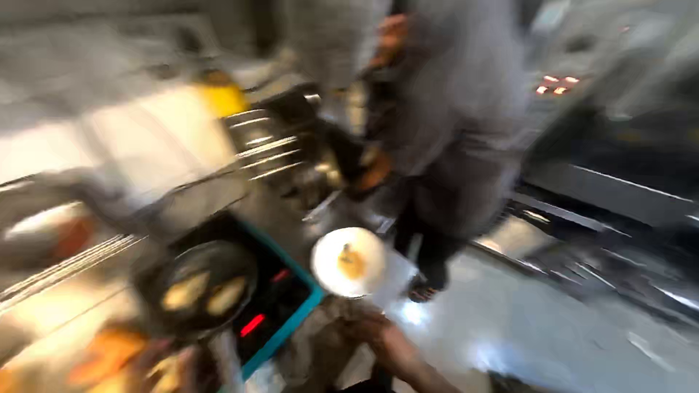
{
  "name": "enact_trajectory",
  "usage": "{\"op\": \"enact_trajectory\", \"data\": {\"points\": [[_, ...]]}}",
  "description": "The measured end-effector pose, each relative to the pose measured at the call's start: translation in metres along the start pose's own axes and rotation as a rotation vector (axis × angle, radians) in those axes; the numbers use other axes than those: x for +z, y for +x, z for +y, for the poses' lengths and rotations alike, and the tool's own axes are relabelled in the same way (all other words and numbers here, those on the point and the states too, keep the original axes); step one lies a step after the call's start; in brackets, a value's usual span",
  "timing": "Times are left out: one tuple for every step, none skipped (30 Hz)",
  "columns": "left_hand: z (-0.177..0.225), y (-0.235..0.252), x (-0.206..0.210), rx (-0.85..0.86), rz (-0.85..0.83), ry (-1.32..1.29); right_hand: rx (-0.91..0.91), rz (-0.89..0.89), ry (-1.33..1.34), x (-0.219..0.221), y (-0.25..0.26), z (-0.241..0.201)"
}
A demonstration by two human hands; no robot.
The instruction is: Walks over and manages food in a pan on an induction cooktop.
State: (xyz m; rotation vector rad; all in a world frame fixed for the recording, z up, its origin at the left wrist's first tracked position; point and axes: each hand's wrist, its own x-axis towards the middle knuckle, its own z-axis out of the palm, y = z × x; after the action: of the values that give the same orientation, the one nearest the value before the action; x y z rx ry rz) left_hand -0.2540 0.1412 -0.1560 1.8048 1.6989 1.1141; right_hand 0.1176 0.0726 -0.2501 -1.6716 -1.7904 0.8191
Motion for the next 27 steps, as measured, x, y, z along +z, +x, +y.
{"op": "enact_trajectory", "data": {"points": [[-0.001,-0.011,0.005,-0.101,0.049,0.024,0.029,0.006,0.018,-0.003,-0.001,0.006],[-0.003,-0.021,0.009,-0.174,0.093,0.051,0.020,0.032,0.021,-0.004,0.000,0.011],[-0.004,-0.032,0.012,-0.219,0.124,0.074,-0.005,0.059,0.020,-0.004,0.003,0.012],[-0.007,-0.043,0.015,-0.241,0.149,0.090,-0.041,0.074,0.008,-0.003,0.008,0.008],[-0.010,-0.050,0.018,-0.244,0.175,0.108,-0.092,0.080,-0.010,-0.001,0.016,-0.001],[-0.013,-0.054,0.019,-0.237,0.201,0.122,-0.159,0.086,-0.033,0.004,0.030,-0.013],[-0.015,-0.055,0.018,-0.235,0.219,0.134,-0.218,0.082,-0.056,0.010,0.047,-0.029],[-0.015,-0.055,0.016,-0.238,0.234,0.143,-0.265,0.054,-0.063,0.016,0.066,-0.049],[-0.016,-0.052,0.014,-0.247,0.248,0.150,-0.301,0.014,-0.066,0.023,0.087,-0.072],[-0.018,-0.047,0.012,-0.259,0.254,0.152,-0.311,-0.042,-0.070,0.032,0.109,-0.097],[-0.021,-0.040,0.010,-0.269,0.248,0.157,-0.298,-0.098,-0.098,0.044,0.130,-0.120],[-0.024,-0.029,0.008,-0.278,0.232,0.157,-0.268,-0.144,-0.147,0.057,0.149,-0.143],[-0.028,-0.016,0.005,-0.284,0.209,0.165,-0.211,-0.204,-0.215,0.068,0.167,-0.165],[-0.034,-0.001,0.003,-0.284,0.183,0.185,-0.152,-0.253,-0.301,0.080,0.183,-0.185],[-0.041,0.015,0.001,-0.269,0.161,0.218,-0.103,-0.285,-0.382,0.091,0.195,-0.199],[-0.049,0.032,0.000,-0.257,0.134,0.268,-0.061,-0.304,-0.441,0.101,0.205,-0.209],[-0.055,0.049,-0.002,-0.254,0.099,0.314,-0.030,-0.320,-0.493,0.110,0.212,-0.215],[-0.059,0.065,-0.004,-0.247,0.062,0.354,-0.007,-0.336,-0.542,0.116,0.217,-0.219],[-0.063,0.078,-0.005,-0.227,0.036,0.389,0.013,-0.355,-0.577,0.119,0.221,-0.222],[-0.066,0.089,-0.006,-0.204,0.014,0.413,0.023,-0.368,-0.596,0.121,0.224,-0.222],[-0.069,0.097,-0.007,-0.183,-0.005,0.426,0.025,-0.381,-0.607,0.122,0.226,-0.221],[-0.071,0.101,-0.009,-0.169,-0.015,0.419,0.015,-0.388,-0.608,0.122,0.229,-0.218],[-0.072,0.103,-0.009,-0.160,-0.014,0.402,-0.004,-0.393,-0.606,0.121,0.231,-0.215],[-0.074,0.103,-0.010,-0.156,-0.005,0.375,-0.029,-0.397,-0.602,0.120,0.235,-0.212],[-0.076,0.099,-0.009,-0.151,0.008,0.345,-0.064,-0.388,-0.592,0.120,0.239,-0.207],[-0.078,0.092,-0.008,-0.148,0.020,0.320,-0.105,-0.366,-0.578,0.120,0.245,-0.202],[-0.078,0.082,-0.006,-0.148,0.032,0.295,-0.140,-0.355,-0.569,0.119,0.251,-0.199]]}}
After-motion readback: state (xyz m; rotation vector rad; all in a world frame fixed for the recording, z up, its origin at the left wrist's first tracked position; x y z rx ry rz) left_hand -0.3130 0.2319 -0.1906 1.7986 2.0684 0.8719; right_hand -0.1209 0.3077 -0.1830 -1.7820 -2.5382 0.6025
